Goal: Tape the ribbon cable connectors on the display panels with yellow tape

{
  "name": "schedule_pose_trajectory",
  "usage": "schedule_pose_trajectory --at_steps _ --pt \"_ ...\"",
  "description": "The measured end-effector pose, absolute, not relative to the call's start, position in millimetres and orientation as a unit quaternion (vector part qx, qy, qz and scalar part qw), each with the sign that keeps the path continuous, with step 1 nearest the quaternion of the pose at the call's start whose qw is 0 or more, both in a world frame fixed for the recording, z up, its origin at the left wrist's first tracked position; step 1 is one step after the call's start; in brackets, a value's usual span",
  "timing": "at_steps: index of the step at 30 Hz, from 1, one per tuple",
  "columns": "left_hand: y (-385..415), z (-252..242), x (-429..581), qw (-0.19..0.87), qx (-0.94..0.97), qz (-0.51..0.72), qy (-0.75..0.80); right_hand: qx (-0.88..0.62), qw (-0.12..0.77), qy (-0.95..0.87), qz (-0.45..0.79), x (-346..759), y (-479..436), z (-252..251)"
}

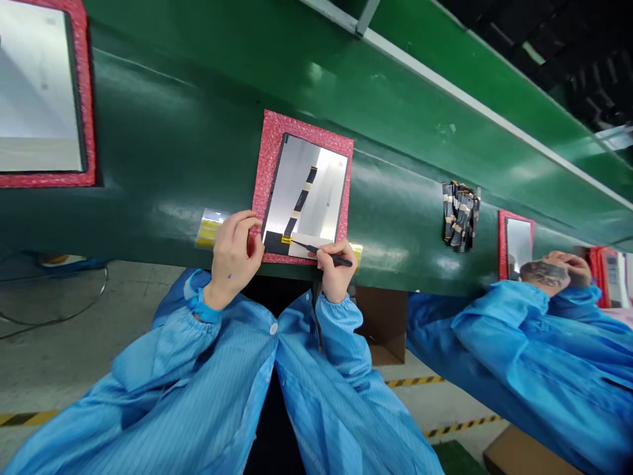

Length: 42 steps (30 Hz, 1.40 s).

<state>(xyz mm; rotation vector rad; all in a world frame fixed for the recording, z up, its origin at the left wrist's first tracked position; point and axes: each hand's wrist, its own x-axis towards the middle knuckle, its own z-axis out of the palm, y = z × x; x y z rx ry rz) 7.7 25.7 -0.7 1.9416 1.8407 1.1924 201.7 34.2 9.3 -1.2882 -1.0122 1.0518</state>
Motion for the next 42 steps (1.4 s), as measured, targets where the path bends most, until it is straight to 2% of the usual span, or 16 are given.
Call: schedule_pose_trajectory --at_steps 8,21,29,42 --pt "25 -2 9 0.107 0.665 0.375 0.637 -0.565 0.536 -0.45 0.437 204 31 5" --pt "24 0 9 0.102 0.665 0.386 0.631 -0.561 0.545 -0.452 0.429 205 29 0" --pt "17 1 6 0.05 0.719 0.445 0.532 -0.569 0.538 -0.452 0.428 205 30 -1" --pt "2 1 16 0.06 0.786 0.399 0.468 -0.579 0.529 -0.455 0.422 205 31 2"
